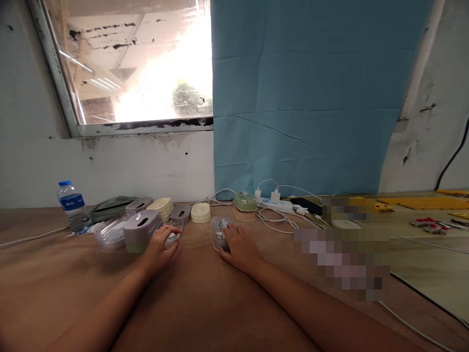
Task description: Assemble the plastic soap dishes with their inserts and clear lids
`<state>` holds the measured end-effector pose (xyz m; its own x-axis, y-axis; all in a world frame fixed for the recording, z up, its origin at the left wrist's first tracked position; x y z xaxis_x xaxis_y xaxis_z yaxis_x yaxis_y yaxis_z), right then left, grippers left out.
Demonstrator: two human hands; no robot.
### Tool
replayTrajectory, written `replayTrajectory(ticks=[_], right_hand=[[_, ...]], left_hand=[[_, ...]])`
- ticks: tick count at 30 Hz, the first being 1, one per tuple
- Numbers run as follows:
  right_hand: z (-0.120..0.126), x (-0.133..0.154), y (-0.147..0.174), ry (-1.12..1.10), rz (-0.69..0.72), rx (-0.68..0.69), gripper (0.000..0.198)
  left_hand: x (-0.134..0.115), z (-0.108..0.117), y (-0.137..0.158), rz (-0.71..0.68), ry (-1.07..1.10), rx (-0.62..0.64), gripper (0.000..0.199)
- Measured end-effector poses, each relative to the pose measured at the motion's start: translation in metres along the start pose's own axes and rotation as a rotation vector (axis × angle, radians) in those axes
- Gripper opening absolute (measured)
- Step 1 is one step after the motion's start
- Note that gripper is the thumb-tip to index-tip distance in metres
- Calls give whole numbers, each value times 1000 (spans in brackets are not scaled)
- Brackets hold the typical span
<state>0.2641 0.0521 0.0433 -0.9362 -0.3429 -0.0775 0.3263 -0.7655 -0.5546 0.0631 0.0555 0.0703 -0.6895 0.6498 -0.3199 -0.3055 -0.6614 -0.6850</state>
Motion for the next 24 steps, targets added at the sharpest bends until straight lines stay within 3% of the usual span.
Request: replayTrajectory(ticks=[4,11,15,19,24], right_hand=[[-15,-2,-17,41,-9,-8,43],[-52,-40,-64,83,-114,-24,46],[-62,-49,-83,56,-125,-47,37],[-63,-26,-99,-27,-42,-87,30],[-48,39,-107,-204,132,-173,24]], left_hand=[[6,3,0,40,-13,-31,19],[13,6,-2,100,-61,-50,15],[19,5,-1,125,-68,-53,15],[26,4,-2,134,-71,-51,14],[22,-3,-3,90,-133,47,17]])
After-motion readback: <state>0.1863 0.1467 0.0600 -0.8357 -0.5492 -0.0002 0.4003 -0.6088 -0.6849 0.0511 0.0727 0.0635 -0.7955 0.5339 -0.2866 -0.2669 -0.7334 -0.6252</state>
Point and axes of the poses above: each hand's wrist, its own y-axis away from the middle knuckle, its own z-axis out of the back of the hand, x = y × z, the point moved 9 cm from there along -y, towards the middle knuckle
